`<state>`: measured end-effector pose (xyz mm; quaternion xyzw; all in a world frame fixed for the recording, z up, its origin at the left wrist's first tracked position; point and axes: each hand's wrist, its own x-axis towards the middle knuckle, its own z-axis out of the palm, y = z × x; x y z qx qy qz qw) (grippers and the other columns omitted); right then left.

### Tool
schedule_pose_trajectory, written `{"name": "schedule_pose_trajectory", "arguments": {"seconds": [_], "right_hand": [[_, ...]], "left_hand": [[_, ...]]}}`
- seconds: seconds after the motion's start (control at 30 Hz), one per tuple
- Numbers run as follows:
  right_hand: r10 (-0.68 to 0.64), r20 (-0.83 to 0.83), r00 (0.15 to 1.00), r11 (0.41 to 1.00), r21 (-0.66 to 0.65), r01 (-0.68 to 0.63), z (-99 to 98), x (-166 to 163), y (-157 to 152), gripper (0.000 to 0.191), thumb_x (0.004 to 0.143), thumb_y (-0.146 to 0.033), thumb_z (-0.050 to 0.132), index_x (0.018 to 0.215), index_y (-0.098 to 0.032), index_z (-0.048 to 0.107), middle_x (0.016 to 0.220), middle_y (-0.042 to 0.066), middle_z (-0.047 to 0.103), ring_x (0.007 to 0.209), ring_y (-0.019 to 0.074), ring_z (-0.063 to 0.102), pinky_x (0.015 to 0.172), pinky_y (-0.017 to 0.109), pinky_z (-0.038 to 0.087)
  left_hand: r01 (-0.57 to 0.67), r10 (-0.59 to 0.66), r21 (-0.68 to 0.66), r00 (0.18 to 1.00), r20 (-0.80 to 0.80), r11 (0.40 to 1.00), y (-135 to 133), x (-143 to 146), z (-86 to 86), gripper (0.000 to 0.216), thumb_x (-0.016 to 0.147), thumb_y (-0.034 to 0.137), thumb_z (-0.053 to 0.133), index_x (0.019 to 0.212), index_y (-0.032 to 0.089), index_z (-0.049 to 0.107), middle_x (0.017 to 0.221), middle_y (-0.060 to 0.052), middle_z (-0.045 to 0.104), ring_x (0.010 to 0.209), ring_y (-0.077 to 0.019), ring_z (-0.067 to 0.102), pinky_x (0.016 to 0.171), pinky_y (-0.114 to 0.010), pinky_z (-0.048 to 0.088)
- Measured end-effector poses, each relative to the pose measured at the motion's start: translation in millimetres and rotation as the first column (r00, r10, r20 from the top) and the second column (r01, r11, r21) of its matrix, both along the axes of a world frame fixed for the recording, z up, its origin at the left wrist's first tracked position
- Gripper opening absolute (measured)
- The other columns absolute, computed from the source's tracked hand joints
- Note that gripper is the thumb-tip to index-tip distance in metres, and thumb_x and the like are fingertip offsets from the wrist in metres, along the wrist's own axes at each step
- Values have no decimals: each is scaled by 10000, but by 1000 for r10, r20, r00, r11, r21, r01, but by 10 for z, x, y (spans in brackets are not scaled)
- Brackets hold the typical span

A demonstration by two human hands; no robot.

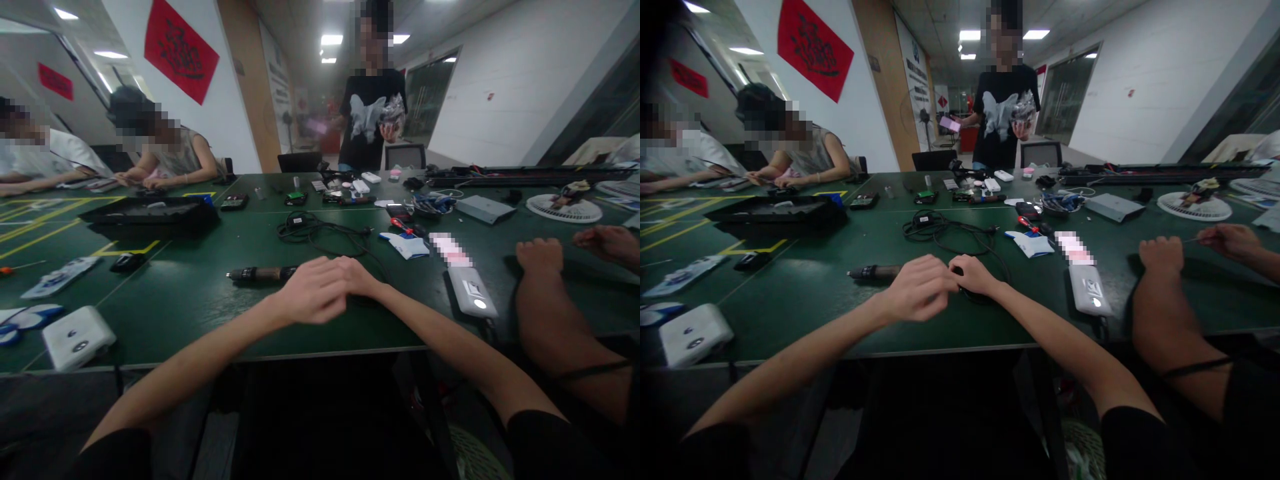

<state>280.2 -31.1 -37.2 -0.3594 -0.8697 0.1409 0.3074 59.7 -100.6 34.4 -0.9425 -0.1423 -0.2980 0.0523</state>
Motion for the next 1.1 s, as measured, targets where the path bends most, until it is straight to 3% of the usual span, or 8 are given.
{"name": "schedule_pose_trajectory", "arguments": {"seconds": [0.13, 0.2, 0.4, 0.53, 0.77, 0.93, 1.1], "right_hand": [[-17, 4, 1000, 1000, -4, 17, 12, -5, -2, 65, 955, -247, 686, 923, -191, 696, 1018, 47, 711, 957, 199, 624, 912, 332, 467], [-2, 7, 1000, 1000, -8, 2, 38, -6, -19, 68, 957, -249, 686, 916, -198, 703, 1035, 47, 713, 980, 203, 627, 940, 343, 465], [-6, 1, 1000, 1000, -22, 6, 82, 1, -49, 82, 964, -270, 680, 926, -209, 720, 1069, 51, 718, 1011, 214, 639, 961, 365, 473], [-11, -7, 1000, 1000, -5, 11, 75, -8, -56, 94, 959, -277, 684, 909, -208, 723, 1040, 54, 721, 997, 218, 647, 970, 378, 478], [-7, 9, 1000, 1000, -3, 7, 90, -14, -64, 86, 960, -274, 681, 924, -207, 720, 1041, 52, 716, 988, 213, 644, 953, 363, 482], [-21, 15, 1000, 1000, -10, 21, 73, -6, -52, 88, 961, -275, 681, 911, -212, 718, 1025, 46, 717, 977, 210, 642, 951, 367, 482], [-32, 5, 999, 999, 0, 32, 55, -17, -44, 66, 942, -270, 705, 916, -213, 721, 1028, 46, 720, 980, 212, 645, 944, 364, 484]], "left_hand": [[-257, 252, -37, 963, -101, 966, 591, -93, -115, 218, 1008, 308, 482, 1115, 194, 633, 1087, -92, 678, 989, -231, 617, 907, -404, 493], [-264, 250, -59, 952, -177, 963, 710, -191, -239, 233, 999, 342, 514, 1153, 202, 620, 1070, -82, 678, 996, -232, 622, 915, -394, 492], [-244, 216, -93, 947, -236, 965, 680, -343, -370, 315, 964, 320, 588, 1263, 221, 581, 1142, -77, 677, 1060, -238, 636, 945, -386, 503], [-241, 214, -114, 954, -210, 964, 716, -361, -405, 254, 963, 271, 584, 1213, 227, 598, 1143, -63, 684, 1071, -221, 641, 947, -368, 506], [-260, 251, -10, 941, -228, 966, 719, -298, -472, 224, 1000, 285, 561, 1205, 232, 633, 1148, -72, 692, 1091, -227, 628, 955, -384, 479], [-304, 295, -8, 930, -219, 953, 714, -256, -470, 177, 1026, 322, 534, 1115, 216, 643, 1079, -72, 692, 1022, -221, 626, 911, -364, 483], [-306, 297, -15, 932, -208, 952, 713, -246, -490, 199, 996, 311, 561, 1161, 226, 632, 1093, -75, 681, 1026, -227, 622, 911, -364, 497]]}}
